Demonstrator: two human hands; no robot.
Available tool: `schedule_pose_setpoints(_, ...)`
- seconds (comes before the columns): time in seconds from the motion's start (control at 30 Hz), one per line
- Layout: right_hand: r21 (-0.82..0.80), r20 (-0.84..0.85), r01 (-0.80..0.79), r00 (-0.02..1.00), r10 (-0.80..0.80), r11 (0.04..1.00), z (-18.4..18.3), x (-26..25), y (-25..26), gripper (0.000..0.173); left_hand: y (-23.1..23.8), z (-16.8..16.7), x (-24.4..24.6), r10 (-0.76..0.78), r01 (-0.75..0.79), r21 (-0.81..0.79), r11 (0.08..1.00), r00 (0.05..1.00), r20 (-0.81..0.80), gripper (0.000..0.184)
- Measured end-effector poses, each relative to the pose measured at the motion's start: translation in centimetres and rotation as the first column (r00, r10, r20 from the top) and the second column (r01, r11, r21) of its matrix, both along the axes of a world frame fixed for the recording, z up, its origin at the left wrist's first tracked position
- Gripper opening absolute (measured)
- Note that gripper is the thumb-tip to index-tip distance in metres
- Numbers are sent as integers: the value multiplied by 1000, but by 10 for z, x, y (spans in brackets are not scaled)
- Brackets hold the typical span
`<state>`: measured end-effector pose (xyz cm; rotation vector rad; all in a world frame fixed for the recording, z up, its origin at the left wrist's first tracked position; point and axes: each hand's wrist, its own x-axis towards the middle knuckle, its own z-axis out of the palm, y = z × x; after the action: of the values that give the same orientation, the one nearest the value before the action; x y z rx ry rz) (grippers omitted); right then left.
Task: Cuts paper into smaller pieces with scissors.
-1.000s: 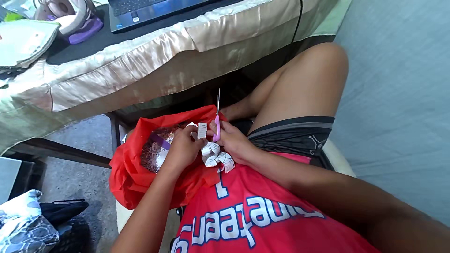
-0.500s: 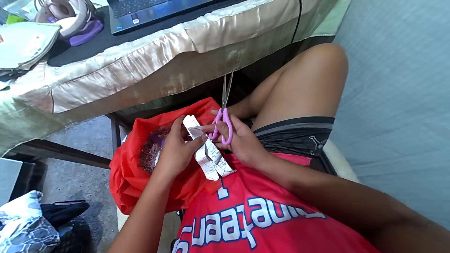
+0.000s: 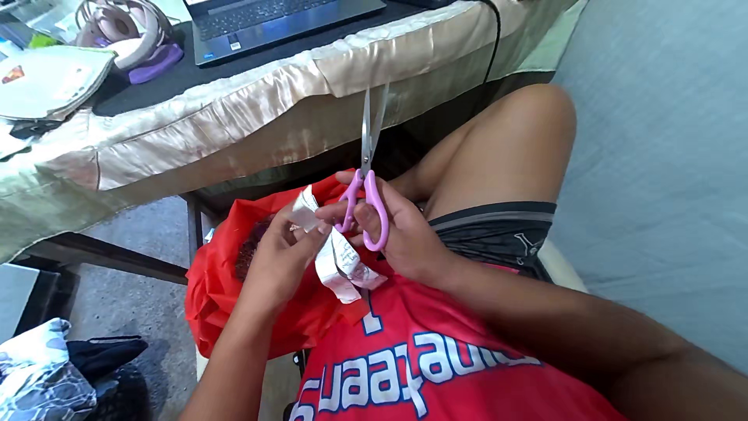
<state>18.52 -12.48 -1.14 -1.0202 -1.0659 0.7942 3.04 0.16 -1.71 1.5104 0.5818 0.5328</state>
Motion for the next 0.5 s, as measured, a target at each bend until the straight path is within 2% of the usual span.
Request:
schedule_pose_setpoints(0.07,-5,29,-44,999,44,999,12,-2,8,46,5,2,-1,24,-23,-41,999,1000,13,36)
schedule_pose_setpoints(0.17,-8,53,-104,993,104,995,35,-4,24,45,17,7,-5,51,-51,-5,999,998,35,32)
schedule_pose_setpoints(0.37,124,65,-192,981,185,974,69,-11,63,45,34,39,-17,106,-109,27,994,990,93,26)
schedule_pose_setpoints(0.5,120,174,-212,966,190,970,80,-17,71,45,40,48,-23,139,-144,14,989,972,190,19)
